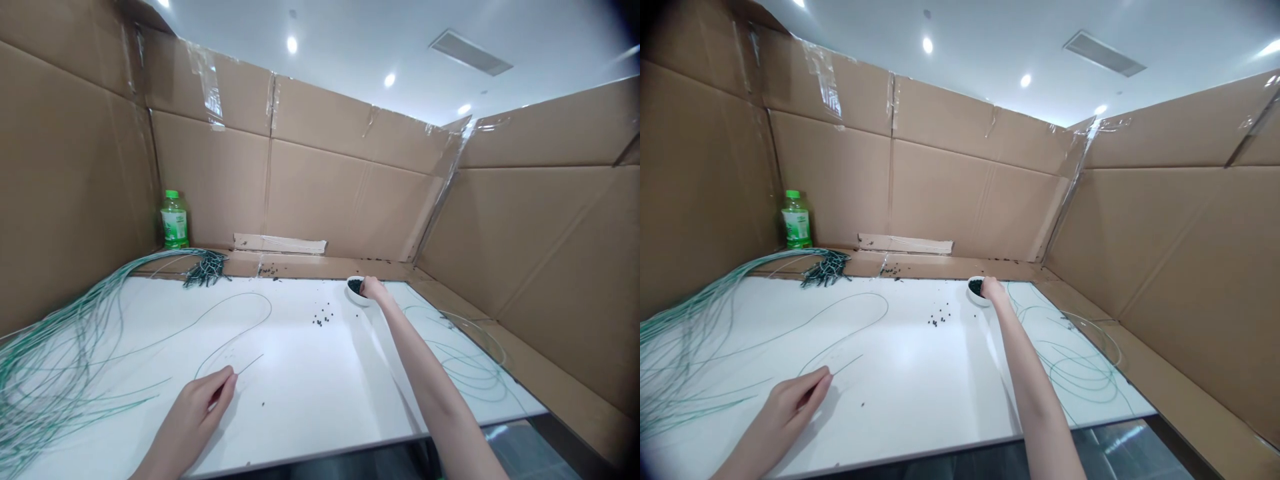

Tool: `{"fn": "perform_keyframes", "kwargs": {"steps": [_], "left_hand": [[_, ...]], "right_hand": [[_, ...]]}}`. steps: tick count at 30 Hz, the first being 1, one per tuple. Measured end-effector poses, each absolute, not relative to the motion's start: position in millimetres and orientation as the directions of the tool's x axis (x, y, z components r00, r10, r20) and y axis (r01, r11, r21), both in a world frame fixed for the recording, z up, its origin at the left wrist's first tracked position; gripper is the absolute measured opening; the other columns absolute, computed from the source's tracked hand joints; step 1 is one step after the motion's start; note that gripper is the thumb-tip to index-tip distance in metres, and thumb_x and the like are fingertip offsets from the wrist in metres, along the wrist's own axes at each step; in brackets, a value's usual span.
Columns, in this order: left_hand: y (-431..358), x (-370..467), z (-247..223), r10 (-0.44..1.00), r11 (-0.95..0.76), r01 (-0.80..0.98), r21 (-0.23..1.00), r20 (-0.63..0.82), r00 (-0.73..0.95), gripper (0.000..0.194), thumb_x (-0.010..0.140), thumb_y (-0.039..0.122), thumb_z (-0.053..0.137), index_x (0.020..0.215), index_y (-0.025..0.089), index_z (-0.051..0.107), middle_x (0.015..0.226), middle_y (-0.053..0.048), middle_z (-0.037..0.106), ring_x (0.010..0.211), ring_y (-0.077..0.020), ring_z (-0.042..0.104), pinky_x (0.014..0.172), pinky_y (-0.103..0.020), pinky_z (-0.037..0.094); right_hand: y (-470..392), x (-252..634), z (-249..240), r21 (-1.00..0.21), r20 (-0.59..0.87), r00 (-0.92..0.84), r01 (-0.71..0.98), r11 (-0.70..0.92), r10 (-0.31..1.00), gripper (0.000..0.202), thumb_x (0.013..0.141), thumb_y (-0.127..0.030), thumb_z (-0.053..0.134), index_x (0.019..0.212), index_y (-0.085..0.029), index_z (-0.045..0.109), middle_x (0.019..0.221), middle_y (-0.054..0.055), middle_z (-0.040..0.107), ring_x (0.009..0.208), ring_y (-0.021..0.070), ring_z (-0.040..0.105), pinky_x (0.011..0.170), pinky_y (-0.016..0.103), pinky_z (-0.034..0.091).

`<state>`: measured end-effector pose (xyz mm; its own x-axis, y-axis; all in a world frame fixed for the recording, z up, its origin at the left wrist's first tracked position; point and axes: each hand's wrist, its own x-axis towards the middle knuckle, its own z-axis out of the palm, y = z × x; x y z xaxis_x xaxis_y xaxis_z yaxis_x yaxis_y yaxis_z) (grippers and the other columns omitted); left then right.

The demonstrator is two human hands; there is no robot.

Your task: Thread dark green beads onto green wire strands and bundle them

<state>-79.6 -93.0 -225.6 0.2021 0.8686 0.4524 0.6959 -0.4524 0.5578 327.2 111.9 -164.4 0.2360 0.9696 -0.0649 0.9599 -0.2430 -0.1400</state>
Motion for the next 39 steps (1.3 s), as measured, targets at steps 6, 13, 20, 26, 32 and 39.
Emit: {"fn": "perform_keyframes", "kwargs": {"steps": [6,13,20,26,32,39], "left_hand": [[-91,-80,-228,0.872,-0.452,0.707,0.543,0.438,0.22,0.036,0.092,0.037,0.035,0.063,0.018,0.045,0.052,0.003,0.045,0.047,-0.0089,0.044,0.05,-0.019,0.035],[-92,-79,-228,0.876,-0.444,0.687,0.575,0.44,0.197,0.032,0.09,0.036,0.04,0.066,0.018,0.052,0.052,0.003,0.05,0.047,-0.0101,0.047,0.051,-0.02,0.037],[-93,-78,-225,0.871,-0.449,0.683,0.576,0.454,0.19,0.031,0.09,0.034,0.042,0.066,0.018,0.053,0.053,0.002,0.051,0.047,-0.0106,0.048,0.051,-0.02,0.038],[-96,-77,-220,0.868,-0.457,0.671,0.584,0.458,0.192,0.032,0.089,0.034,0.042,0.063,0.018,0.053,0.051,0.002,0.051,0.046,-0.0106,0.047,0.049,-0.02,0.037],[-97,-77,-218,0.875,-0.45,0.681,0.577,0.438,0.206,0.033,0.089,0.034,0.04,0.063,0.018,0.05,0.052,0.002,0.052,0.046,-0.0101,0.048,0.049,-0.02,0.037],[-97,-79,-218,0.856,-0.471,0.691,0.548,0.472,0.21,0.034,0.089,0.036,0.039,0.063,0.017,0.05,0.049,0.003,0.049,0.043,-0.0093,0.046,0.047,-0.019,0.035]], "right_hand": [[111,323,-163,-0.11,-0.105,0.231,0.964,-0.242,0.967,0.029,0.089,-0.032,0.057,0.114,-0.016,0.057,0.114,0.008,0.059,0.099,0.0188,0.061,0.083,0.037,0.052],[111,324,-166,-0.141,-0.096,0.216,0.963,-0.228,0.972,0.029,0.09,-0.033,0.057,0.113,-0.016,0.058,0.114,0.008,0.06,0.098,0.0189,0.061,0.082,0.037,0.052],[112,329,-171,-0.266,-0.006,0.203,0.943,-0.197,0.979,0.027,0.09,-0.033,0.056,0.111,-0.016,0.059,0.111,0.007,0.061,0.095,0.0174,0.062,0.08,0.035,0.053],[105,330,-168,-0.417,0.163,0.164,0.905,-0.083,0.973,0.027,0.09,-0.033,0.056,0.111,-0.016,0.059,0.112,0.007,0.061,0.095,0.0178,0.061,0.08,0.036,0.053],[81,299,-197,-0.565,0.289,0.023,0.811,0.151,0.957,0.027,0.09,-0.033,0.056,0.109,-0.014,0.059,0.108,0.007,0.061,0.092,0.0173,0.062,0.078,0.036,0.054],[66,273,-232,-0.693,0.244,-0.099,0.678,0.245,0.965,0.025,0.09,-0.033,0.056,0.106,-0.013,0.059,0.101,0.005,0.063,0.085,0.0148,0.062,0.074,0.033,0.054]]}}
